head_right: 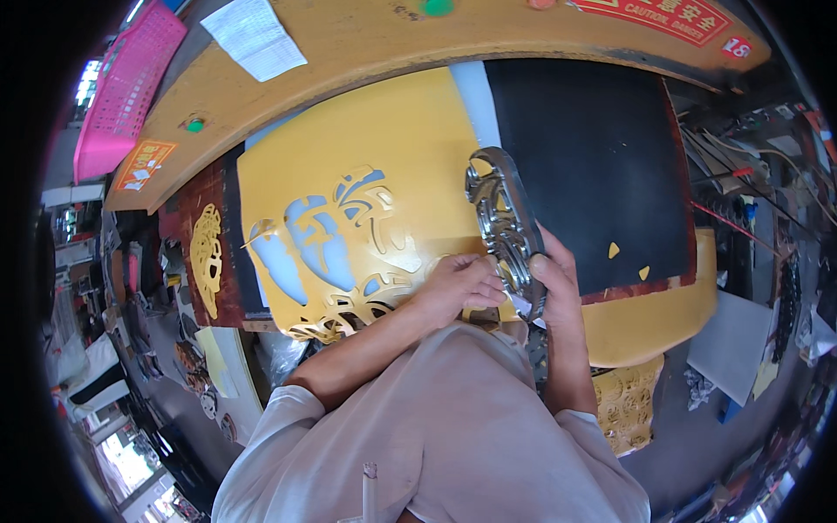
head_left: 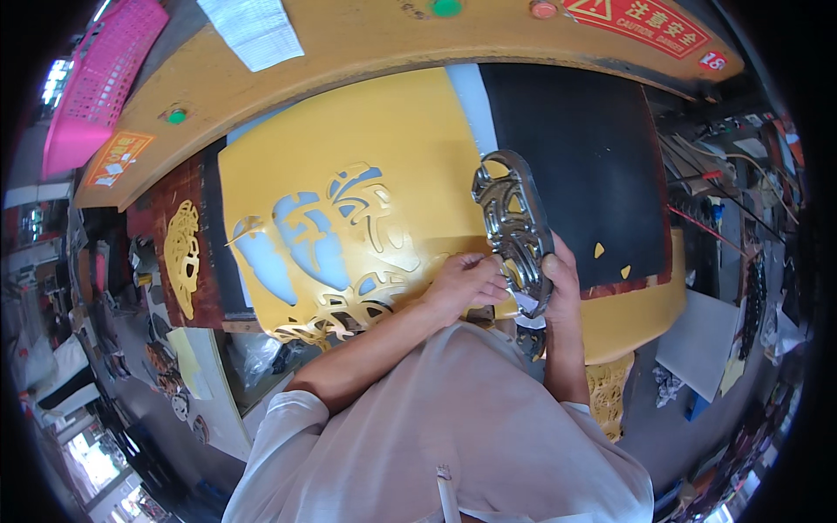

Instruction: The person uses a die-cutting machine to press a metal template into a yellow sheet, then removes the cutout and scrap material. They trim edges with scissors and repeat the process with additional sheets and templates.

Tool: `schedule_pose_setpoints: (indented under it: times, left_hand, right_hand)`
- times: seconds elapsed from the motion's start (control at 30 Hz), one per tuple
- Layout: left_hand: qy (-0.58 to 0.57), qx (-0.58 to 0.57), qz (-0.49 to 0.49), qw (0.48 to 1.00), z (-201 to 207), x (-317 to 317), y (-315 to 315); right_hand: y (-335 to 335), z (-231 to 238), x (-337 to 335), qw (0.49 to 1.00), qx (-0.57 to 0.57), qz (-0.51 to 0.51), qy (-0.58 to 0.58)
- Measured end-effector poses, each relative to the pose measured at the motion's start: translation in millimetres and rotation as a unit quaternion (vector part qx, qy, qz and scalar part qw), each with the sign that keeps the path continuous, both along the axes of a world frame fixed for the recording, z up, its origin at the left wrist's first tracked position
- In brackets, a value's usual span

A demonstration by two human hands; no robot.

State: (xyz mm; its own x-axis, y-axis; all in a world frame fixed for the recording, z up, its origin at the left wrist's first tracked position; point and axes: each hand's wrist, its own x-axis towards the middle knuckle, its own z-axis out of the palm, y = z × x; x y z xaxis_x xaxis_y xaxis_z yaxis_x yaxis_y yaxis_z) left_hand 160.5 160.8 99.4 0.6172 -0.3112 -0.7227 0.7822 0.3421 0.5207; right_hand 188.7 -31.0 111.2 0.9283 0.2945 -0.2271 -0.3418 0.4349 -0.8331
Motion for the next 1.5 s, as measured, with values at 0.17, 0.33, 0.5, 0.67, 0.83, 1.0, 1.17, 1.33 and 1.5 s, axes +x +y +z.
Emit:
schedule_pose_setpoints:
  times: [0.17, 0.33, 0.5, 0.67, 0.83, 1.0, 1.17, 1.33, 1.5]
  left_hand:
    - [0.019, 0.019, 0.010, 1.000, -1.4, 1.9, -2.7]
    - [0.044, -0.002, 0.029, 0.999, -6.7, -1.3, -0.6]
    - [0.056, 0.015, 0.021, 0.998, -7.9, 1.7, 2.7]
    - [-0.173, 0.222, -0.035, 0.959, -2.5, -4.3, 6.6]
    - [-0.550, 0.495, -0.078, 0.668, 6.1, -13.9, 18.3]
    - [-0.596, 0.498, -0.116, 0.619, 7.7, -15.0, 23.9]
    - [-0.627, 0.484, -0.083, 0.604, 4.0, -12.3, 24.2]
    - [-0.639, 0.472, -0.101, 0.599, 6.4, -5.6, 26.4]
    - [-0.488, 0.423, -0.198, 0.737, 15.6, -13.7, 28.5]
  right_hand:
    - [3.5, 1.1, -2.2, 1.000, 0.003, 0.014, 0.008]
    - [4.2, -3.5, -0.5, 1.000, -0.020, 0.015, 0.000]
    - [8.0, -4.9, 3.3, 0.999, 0.031, 0.009, 0.017]
    - [9.6, -3.5, 2.1, 0.999, 0.030, 0.001, 0.030]
    - [9.6, -8.7, -1.9, 0.997, 0.055, -0.016, 0.057]
    - [11.3, -13.7, -4.6, 0.994, 0.077, -0.025, 0.067]
    - [12.3, -14.2, -5.2, 0.993, 0.087, -0.034, 0.078]
    - [10.3, -16.0, -5.4, 0.993, 0.088, -0.023, 0.079]
    - [11.0, -13.7, -5.4, 0.994, 0.076, -0.019, 0.077]
